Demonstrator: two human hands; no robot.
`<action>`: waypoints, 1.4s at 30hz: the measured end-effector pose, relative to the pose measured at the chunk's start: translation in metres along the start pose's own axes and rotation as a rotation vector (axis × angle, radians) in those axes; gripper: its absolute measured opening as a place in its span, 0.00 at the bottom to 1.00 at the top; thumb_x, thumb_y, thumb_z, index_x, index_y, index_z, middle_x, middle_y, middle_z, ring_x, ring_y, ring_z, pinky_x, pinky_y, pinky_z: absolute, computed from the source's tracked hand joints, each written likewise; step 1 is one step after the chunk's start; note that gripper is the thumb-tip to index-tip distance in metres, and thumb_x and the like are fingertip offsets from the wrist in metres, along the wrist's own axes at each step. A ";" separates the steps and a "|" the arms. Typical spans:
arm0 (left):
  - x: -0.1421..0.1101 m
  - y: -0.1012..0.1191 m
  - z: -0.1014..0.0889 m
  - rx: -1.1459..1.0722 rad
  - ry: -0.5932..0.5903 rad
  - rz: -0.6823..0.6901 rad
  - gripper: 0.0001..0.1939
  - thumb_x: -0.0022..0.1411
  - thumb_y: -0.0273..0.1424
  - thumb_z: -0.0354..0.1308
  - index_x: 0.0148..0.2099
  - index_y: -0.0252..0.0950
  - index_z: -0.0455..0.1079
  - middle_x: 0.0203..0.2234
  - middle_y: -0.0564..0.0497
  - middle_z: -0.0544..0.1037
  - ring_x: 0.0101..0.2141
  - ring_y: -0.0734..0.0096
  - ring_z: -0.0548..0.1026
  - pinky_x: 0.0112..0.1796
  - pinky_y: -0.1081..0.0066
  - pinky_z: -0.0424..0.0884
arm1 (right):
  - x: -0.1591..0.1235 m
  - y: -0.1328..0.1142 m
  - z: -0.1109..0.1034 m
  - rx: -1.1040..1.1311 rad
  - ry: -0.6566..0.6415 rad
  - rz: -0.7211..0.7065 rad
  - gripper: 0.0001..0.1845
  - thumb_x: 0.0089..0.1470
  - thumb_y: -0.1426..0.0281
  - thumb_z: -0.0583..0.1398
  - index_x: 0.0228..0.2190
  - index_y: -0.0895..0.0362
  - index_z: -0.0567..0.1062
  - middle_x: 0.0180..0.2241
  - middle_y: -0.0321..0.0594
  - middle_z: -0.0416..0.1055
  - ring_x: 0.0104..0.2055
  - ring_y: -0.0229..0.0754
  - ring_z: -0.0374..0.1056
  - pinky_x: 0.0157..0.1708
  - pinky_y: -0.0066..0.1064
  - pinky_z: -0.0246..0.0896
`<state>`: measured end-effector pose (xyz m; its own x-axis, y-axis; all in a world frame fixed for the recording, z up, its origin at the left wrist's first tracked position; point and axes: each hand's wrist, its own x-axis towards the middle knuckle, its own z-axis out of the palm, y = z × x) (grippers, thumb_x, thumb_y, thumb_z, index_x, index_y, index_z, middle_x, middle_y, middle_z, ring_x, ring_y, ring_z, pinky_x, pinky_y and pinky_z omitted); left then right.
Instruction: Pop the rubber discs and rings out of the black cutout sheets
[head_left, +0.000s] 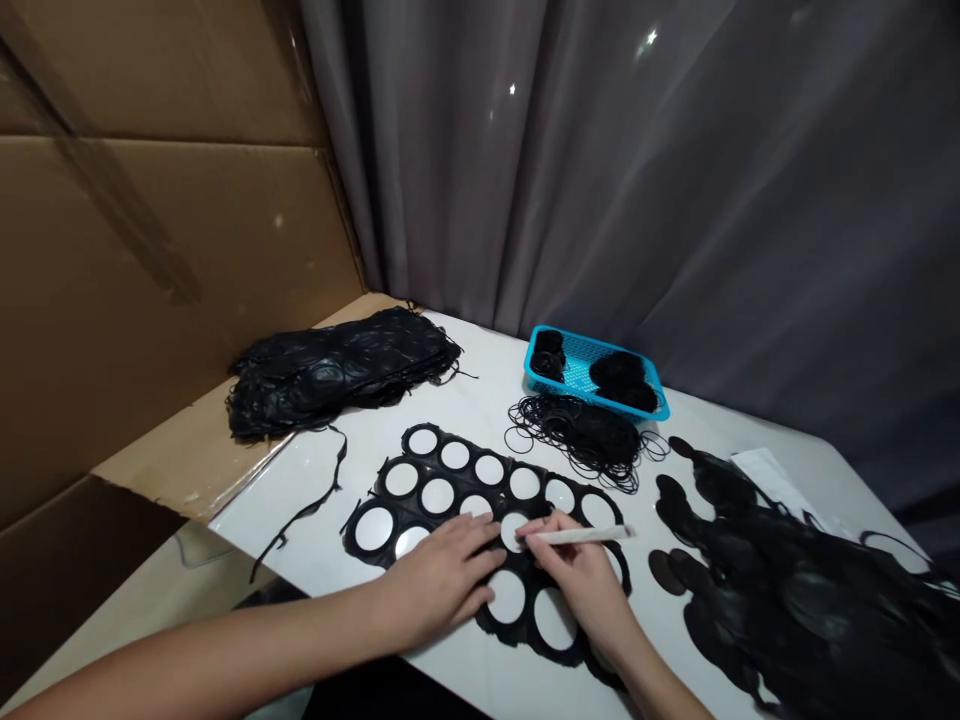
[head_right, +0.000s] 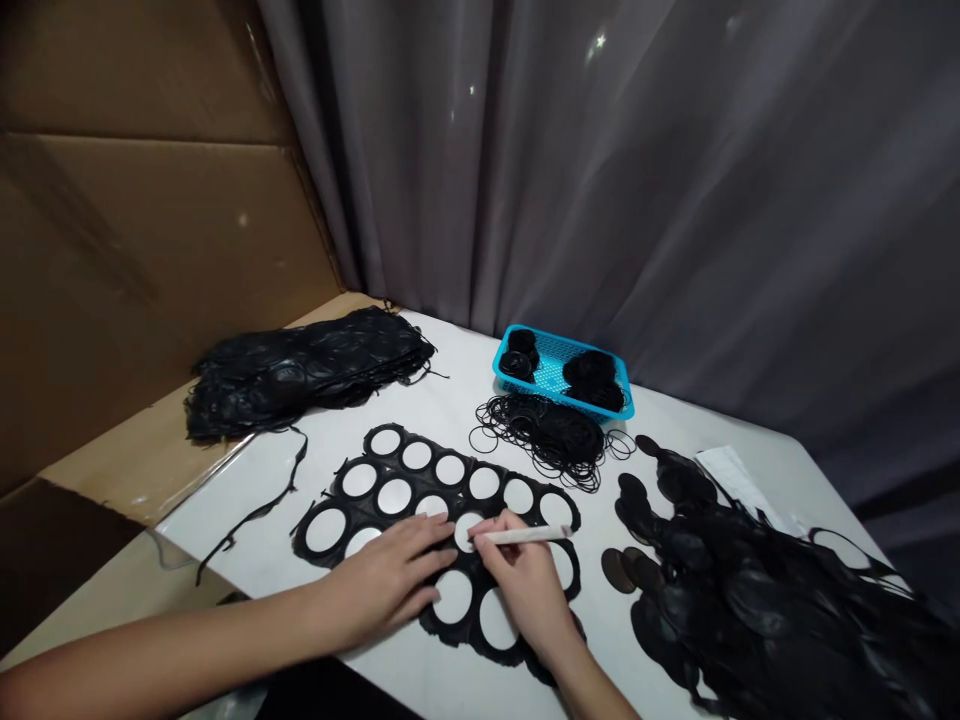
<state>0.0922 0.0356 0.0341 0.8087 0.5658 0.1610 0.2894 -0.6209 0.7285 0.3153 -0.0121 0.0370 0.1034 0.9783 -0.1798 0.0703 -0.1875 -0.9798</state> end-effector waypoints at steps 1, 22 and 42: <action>-0.006 -0.002 0.004 0.133 -0.028 0.049 0.24 0.64 0.28 0.59 0.62 0.37 0.66 0.63 0.38 0.65 0.64 0.47 0.61 0.64 0.48 0.53 | -0.002 0.004 0.001 -0.082 -0.027 -0.033 0.15 0.57 0.56 0.64 0.30 0.55 0.75 0.37 0.42 0.76 0.37 0.45 0.68 0.38 0.34 0.62; -0.014 -0.002 0.004 0.325 -0.087 0.104 0.31 0.63 0.29 0.62 0.66 0.38 0.61 0.66 0.40 0.61 0.66 0.48 0.57 0.65 0.49 0.53 | -0.012 0.010 0.009 -0.393 -0.064 -0.247 0.12 0.64 0.63 0.57 0.28 0.52 0.72 0.37 0.42 0.75 0.43 0.49 0.71 0.43 0.37 0.63; -0.014 -0.002 0.005 0.365 -0.118 0.092 0.31 0.63 0.31 0.62 0.66 0.38 0.61 0.67 0.41 0.60 0.66 0.49 0.57 0.65 0.51 0.52 | -0.013 0.015 0.007 -0.451 -0.034 -0.247 0.11 0.65 0.65 0.56 0.30 0.52 0.73 0.39 0.43 0.75 0.43 0.49 0.72 0.43 0.39 0.65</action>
<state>0.0826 0.0263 0.0273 0.8869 0.4458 0.1212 0.3591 -0.8302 0.4264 0.3080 -0.0265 0.0242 -0.0023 0.9991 0.0419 0.5102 0.0372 -0.8593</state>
